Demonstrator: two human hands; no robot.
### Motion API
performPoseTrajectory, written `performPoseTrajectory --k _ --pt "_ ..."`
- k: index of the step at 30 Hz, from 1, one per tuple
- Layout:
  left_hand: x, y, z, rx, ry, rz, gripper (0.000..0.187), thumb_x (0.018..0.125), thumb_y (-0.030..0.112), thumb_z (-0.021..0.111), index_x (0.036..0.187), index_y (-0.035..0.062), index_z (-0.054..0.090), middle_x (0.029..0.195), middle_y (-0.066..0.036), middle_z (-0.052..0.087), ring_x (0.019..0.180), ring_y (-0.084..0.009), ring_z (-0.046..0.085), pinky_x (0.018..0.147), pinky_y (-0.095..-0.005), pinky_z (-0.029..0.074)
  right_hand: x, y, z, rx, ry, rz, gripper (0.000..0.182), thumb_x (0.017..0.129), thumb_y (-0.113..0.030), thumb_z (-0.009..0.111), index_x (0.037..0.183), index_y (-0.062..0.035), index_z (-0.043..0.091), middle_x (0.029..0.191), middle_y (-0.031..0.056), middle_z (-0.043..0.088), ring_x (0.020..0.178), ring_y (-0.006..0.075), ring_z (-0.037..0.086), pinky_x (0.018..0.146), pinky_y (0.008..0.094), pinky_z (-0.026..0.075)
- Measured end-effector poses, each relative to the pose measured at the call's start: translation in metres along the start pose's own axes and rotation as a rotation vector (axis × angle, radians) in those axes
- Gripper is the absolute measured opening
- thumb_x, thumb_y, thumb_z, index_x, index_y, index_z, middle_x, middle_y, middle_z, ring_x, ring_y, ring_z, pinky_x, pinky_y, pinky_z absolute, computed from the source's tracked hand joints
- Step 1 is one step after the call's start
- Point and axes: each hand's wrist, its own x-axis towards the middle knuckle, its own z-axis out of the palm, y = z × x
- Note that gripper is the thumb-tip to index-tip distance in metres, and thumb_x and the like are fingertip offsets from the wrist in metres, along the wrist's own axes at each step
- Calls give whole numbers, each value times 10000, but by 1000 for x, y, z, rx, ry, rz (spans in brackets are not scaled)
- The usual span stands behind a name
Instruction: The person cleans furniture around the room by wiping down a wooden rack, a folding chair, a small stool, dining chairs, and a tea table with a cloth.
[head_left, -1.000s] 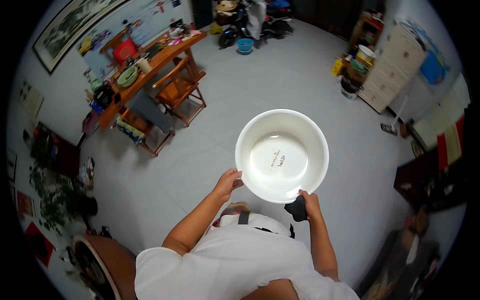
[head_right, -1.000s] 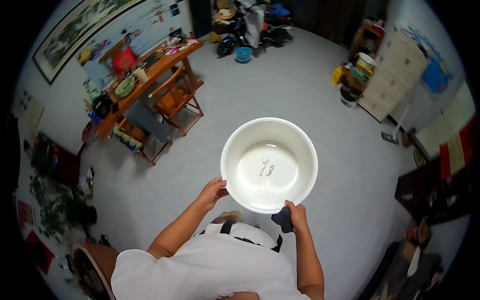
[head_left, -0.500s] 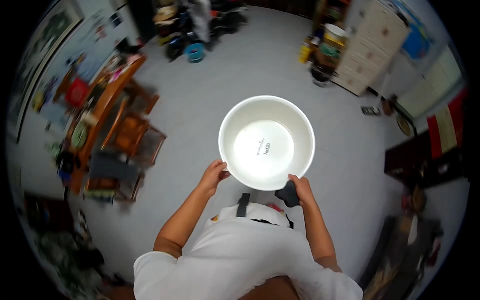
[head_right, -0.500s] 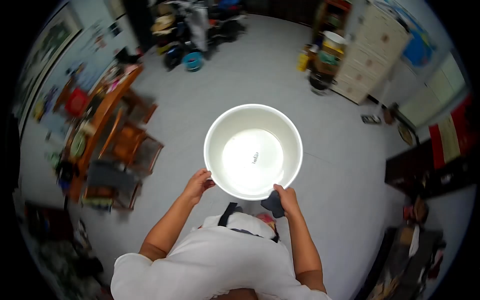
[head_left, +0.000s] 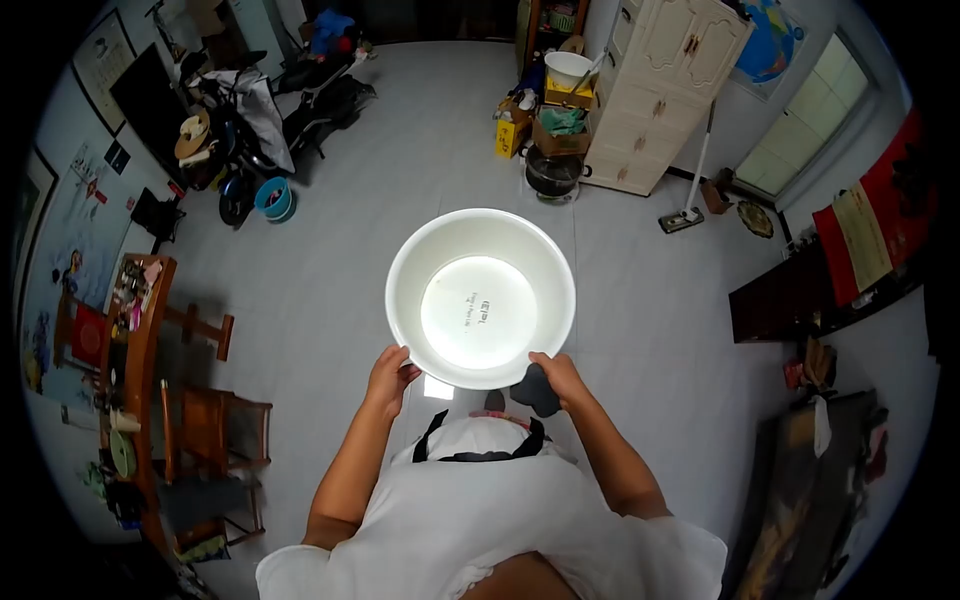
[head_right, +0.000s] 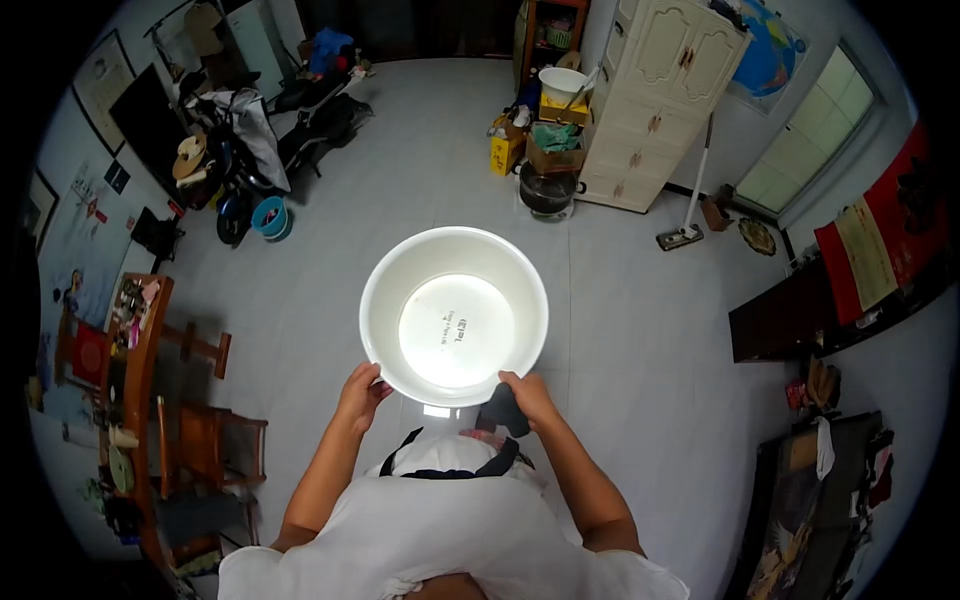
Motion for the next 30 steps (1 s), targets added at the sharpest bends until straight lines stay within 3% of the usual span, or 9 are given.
performPoseTrajectory --k 9,13,17,20,23,27,30 --pt "116 110 40 -47 113 109 223 991 296 565 1106 111 611 1070 -25 638 909 -159 608 900 -321 467 195 -142 58 -20 -211 83 458 893 -310 662 1033 126 649 901 151 693 737 194 679 644 318 542" --pt "221 145 42 -9 64 115 233 991 279 565 1151 112 595 1090 -33 641 929 -183 637 917 -331 473 277 -197 83 -76 -162 105 448 879 -335 674 1018 91 658 880 134 685 720 203 678 654 333 541" --pt "322 213 77 16 -25 111 250 1003 263 565 1165 77 605 1132 -42 641 952 -179 641 919 -319 454 370 -247 86 -6 -171 193 442 895 -340 651 1105 48 645 963 128 681 808 221 671 740 347 545" --pt "387 264 118 112 -115 78 350 1004 309 567 1235 48 590 1196 -68 625 970 -184 649 928 -314 450 428 -289 73 109 -126 203 387 891 -342 651 1032 18 668 874 103 679 761 217 671 706 343 545" --pt "445 306 158 164 -131 97 318 993 282 560 1227 68 586 1237 -92 625 990 -205 659 942 -335 465 495 -331 48 250 -84 165 402 869 -361 683 976 26 657 813 118 675 668 240 675 642 360 552" --pt "523 334 184 125 -94 135 381 995 326 573 1254 47 584 1216 -97 646 971 -196 667 924 -313 460 598 -420 6 279 11 157 390 869 -369 683 999 -3 658 892 129 686 779 269 688 724 427 567" --pt "568 335 184 57 70 128 385 985 316 584 1255 42 582 1186 -106 665 955 -202 672 903 -322 477 711 -477 -37 320 86 212 387 875 -384 677 1049 -39 663 935 123 693 832 271 682 813 410 561"
